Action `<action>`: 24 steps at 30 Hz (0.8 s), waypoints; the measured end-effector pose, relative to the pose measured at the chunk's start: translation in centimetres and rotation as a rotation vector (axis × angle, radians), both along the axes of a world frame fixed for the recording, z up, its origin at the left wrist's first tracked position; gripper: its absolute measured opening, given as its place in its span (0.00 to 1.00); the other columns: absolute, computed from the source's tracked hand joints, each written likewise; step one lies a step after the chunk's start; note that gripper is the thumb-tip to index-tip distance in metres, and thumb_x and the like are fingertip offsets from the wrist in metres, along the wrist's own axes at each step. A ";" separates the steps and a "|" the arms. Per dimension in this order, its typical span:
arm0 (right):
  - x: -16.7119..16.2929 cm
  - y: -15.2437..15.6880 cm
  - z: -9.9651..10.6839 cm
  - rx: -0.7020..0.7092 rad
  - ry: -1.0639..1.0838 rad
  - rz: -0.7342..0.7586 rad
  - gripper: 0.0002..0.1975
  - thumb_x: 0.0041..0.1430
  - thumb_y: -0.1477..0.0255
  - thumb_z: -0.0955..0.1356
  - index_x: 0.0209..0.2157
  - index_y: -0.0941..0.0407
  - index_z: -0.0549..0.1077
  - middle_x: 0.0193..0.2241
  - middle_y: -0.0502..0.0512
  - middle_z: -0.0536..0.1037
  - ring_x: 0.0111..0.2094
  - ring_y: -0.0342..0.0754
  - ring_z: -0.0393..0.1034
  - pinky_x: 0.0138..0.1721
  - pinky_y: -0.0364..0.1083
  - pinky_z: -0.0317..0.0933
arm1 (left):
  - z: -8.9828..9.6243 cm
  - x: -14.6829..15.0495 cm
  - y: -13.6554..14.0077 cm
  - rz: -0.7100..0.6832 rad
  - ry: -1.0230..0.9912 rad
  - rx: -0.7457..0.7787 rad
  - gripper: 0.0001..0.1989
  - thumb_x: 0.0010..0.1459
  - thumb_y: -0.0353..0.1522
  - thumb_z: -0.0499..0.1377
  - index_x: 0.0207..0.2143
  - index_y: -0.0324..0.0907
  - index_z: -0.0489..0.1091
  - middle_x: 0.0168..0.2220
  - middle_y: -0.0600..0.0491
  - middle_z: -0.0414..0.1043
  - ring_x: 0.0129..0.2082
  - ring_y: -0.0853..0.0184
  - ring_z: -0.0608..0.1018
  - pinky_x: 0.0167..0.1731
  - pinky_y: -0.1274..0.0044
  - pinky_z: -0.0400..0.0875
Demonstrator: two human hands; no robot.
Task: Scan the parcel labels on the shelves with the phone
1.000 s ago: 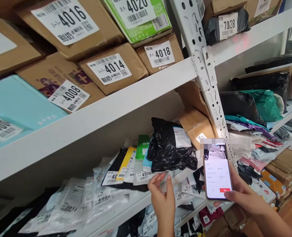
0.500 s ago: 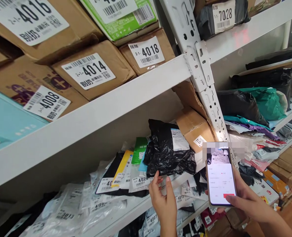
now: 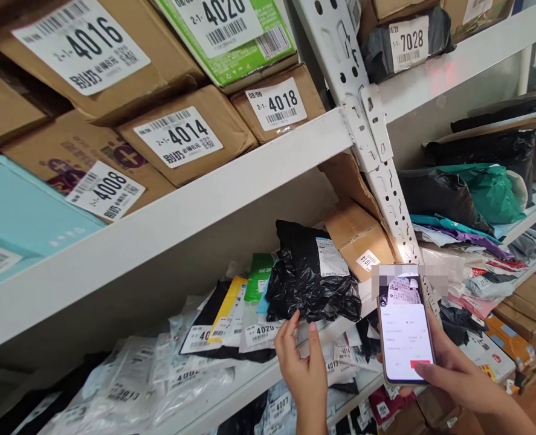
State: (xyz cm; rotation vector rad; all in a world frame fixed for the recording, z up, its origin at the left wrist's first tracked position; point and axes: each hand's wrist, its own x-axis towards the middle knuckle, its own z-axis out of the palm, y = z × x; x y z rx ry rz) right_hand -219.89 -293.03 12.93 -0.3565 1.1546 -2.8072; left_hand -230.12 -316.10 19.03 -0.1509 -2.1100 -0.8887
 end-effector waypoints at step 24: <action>-0.3 0.6 -0.9 0.081 0.048 0.044 0.54 0.64 0.59 0.73 0.72 0.39 0.28 0.68 0.60 0.64 0.57 0.61 0.71 0.48 0.57 0.75 | -1.2 0.2 -1.5 0.043 -0.015 -0.016 0.22 0.64 0.47 0.56 0.50 0.44 0.76 0.49 0.45 0.74 0.50 0.58 0.76 0.52 0.68 0.70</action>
